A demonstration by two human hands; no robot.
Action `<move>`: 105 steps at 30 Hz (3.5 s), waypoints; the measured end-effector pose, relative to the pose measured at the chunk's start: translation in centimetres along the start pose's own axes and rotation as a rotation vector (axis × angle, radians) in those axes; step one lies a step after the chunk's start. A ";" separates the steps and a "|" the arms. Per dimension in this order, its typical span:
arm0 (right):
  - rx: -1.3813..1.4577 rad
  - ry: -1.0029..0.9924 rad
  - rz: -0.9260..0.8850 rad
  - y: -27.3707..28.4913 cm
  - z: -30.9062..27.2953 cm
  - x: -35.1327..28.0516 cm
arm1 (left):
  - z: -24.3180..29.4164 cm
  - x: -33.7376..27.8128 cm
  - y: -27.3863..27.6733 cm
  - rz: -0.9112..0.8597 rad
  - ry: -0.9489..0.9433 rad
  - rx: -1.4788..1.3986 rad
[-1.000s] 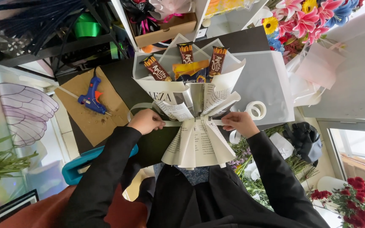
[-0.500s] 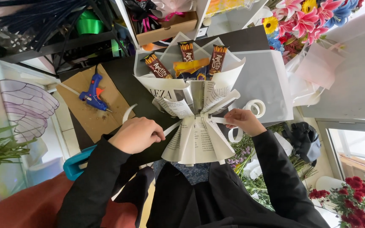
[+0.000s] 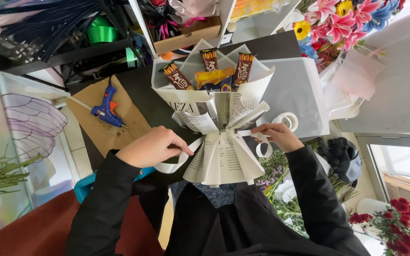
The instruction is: The person wraps a bouquet of chocolate bars with newspaper and secures it with a white ribbon. They use scissors to cut the ribbon and tie a bow around the base of the bouquet.
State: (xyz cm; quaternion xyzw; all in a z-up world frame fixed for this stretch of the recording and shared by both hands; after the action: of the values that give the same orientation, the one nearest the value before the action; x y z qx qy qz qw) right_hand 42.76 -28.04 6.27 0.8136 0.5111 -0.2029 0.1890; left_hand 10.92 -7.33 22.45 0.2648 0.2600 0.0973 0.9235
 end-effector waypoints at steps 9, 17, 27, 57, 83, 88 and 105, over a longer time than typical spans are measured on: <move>-0.044 0.233 -0.155 0.2 0.9 0.9 | 0.3 0.3 0.9 0.107 -0.102 -0.084; -0.085 0.377 -0.219 1.0 -0.1 1.6 | 1.2 0.6 2.2 0.216 -0.210 -0.096; 0.063 0.531 -0.362 1.4 -3.7 0.1 | 1.4 4.4 0.1 0.243 -0.263 -0.279; 0.668 0.765 -0.174 11.8 0.9 0.9 | 2.7 3.9 0.4 0.327 -0.447 -0.652; 0.083 0.930 0.271 10.4 -4.7 -4.5 | 4.8 3.5 -0.1 0.529 -0.417 -0.800; 0.239 1.015 0.217 11.2 -4.9 -4.8 | 5.0 3.4 -0.2 0.507 -0.432 -0.801; 0.676 0.645 0.262 14.5 -10.0 -5.6 | 5.4 2.8 0.9 0.752 -0.347 -0.769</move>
State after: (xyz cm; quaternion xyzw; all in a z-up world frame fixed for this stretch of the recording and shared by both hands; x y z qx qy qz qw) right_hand 55.15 -32.98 19.11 0.9083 0.3423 -0.0694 -0.2302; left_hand 16.11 -8.05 25.60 -0.0041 -0.0621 0.4624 0.8845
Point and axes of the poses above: each hand's wrist, its own x-axis towards the middle knuckle, its own y-axis out of the back of the hand, z = x × y, the point moved 3 cm from there along x, towards the middle knuckle, and after that the axes turned 12 degrees about z, right-handed, at the moved point
